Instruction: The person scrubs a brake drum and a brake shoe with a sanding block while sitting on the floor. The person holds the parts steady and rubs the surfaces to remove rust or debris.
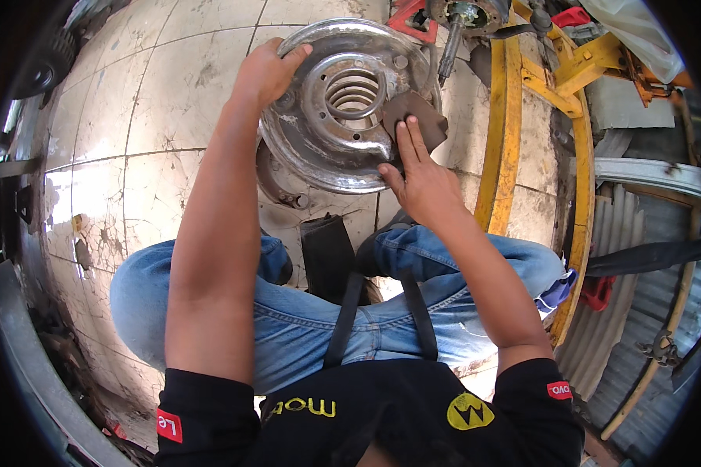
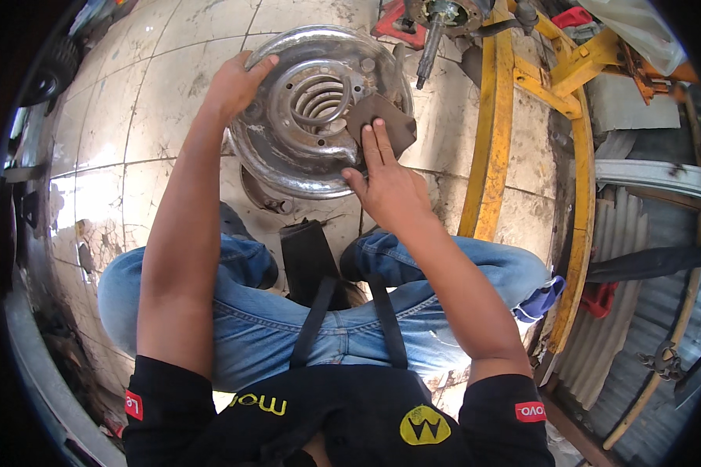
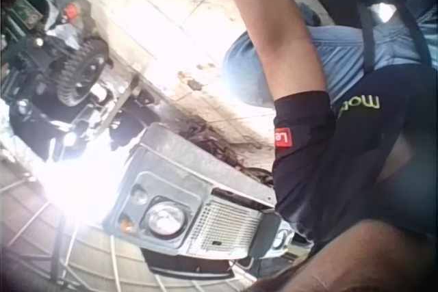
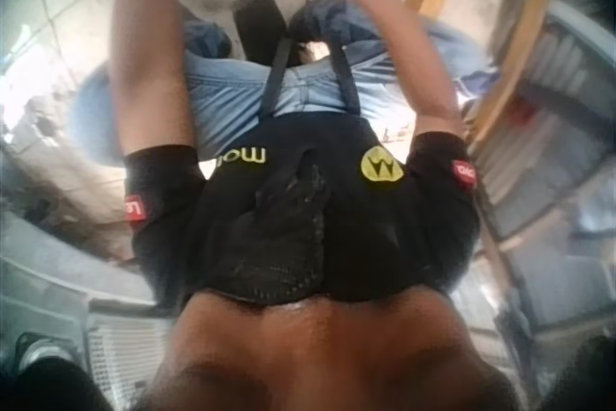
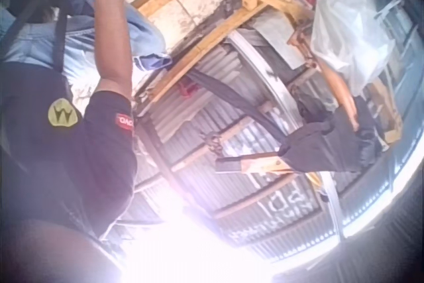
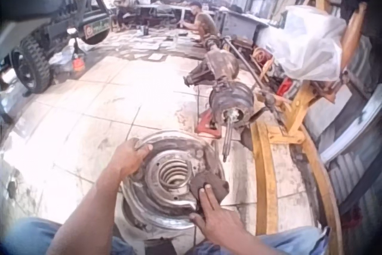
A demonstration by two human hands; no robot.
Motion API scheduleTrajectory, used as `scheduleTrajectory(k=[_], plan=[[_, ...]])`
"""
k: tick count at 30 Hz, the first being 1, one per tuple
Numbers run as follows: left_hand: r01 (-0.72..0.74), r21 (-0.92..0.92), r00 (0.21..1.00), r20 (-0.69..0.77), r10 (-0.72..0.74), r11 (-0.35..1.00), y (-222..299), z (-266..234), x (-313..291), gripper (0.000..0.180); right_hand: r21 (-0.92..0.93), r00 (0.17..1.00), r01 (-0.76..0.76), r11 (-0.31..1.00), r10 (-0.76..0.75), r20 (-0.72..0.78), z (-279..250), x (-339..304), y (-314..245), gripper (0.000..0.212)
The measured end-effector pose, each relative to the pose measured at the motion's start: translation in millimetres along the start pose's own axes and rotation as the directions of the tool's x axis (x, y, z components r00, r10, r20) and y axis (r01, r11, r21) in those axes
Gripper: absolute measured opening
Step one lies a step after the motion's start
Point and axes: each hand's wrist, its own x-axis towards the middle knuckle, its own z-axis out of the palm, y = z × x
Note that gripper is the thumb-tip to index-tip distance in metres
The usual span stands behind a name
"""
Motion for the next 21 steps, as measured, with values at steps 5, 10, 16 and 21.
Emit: scheduleTrajectory(k=[5,10,16,21], plan=[[0.013,0.002,1.000,0.004,-0.013,1.000,-2,-2,0,0.083,0.017,0.997,0.071,0.997,-0.072,0.007,1,-16,10,0.069],[0.033,0.000,0.999,0.013,-0.033,0.999,4,-3,-3,0.083,0.046,0.999,0.044,0.998,-0.043,-0.029,-2,1,2,0.067],[0.040,-0.007,0.999,0.028,-0.040,0.999,8,-3,-6,0.083,0.118,0.997,0.078,0.990,-0.080,0.019,-7,-12,14,0.063],[0.072,-0.047,0.995,0.076,-0.068,0.996,11,-8,-3,0.086,0.157,0.994,0.106,0.982,-0.104,-0.024,-9,1,15,0.061]])
